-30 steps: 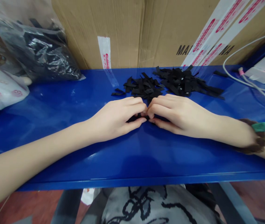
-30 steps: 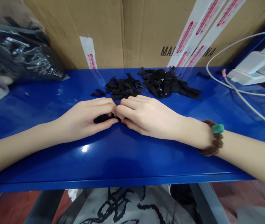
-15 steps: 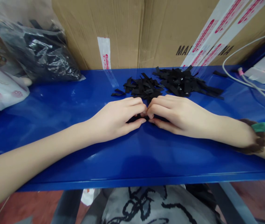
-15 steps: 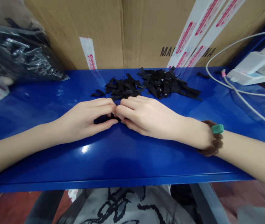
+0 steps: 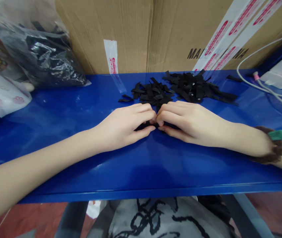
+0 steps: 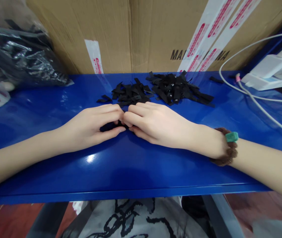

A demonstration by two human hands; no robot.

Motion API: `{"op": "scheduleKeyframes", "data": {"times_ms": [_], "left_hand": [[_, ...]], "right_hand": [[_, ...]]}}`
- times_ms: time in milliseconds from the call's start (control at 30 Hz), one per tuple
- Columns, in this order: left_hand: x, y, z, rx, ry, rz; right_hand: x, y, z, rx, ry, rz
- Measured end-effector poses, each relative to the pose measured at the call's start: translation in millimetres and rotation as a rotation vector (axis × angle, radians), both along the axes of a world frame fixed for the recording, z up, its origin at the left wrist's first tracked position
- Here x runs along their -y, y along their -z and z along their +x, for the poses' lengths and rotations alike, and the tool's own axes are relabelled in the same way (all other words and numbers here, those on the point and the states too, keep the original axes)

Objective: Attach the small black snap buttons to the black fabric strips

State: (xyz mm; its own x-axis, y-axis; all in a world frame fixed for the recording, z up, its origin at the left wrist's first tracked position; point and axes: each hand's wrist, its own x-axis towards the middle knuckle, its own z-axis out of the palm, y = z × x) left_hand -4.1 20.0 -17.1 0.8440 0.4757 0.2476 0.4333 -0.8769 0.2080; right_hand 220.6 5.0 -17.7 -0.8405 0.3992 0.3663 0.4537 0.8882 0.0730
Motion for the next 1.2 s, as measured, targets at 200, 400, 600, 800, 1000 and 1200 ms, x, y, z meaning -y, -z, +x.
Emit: {"op": "scheduleKeyframes", "data": {"times_ms": [200, 400, 600, 800, 1000, 1200], "left_hand": [[0.5, -0.6, 0.8, -0.012, -0.003, 0.0], [0.9, -1.3, 0.4, -0.016, -0.003, -0.007], [0.2, -0.9, 0.6, -0.012, 0.003, 0.004], [-1.1, 0.9, 0.0, 0.008, 0.008, 0.044], [-1.5, 2.0, 1.1, 0.088, -0.013, 0.108], [0.1, -0.7, 2.6, 0.172, -0.02, 0.135]], "right_hand": [[-0.1, 0.3, 0.7, -0.004, -0.002, -0.004], [0.4, -0.6, 0.4, 0.0, -0.002, -0.002], [-0.1, -0.9, 0.1, -0.005, -0.015, 0.007], [0.3, -1.3, 0.5, -0.027, -0.019, 0.068], [1.2, -3.5, 2.1, -0.071, -0.021, 0.12], [3.4, -4.6, 3.6, -0.13, -0.056, 0.111]]}}
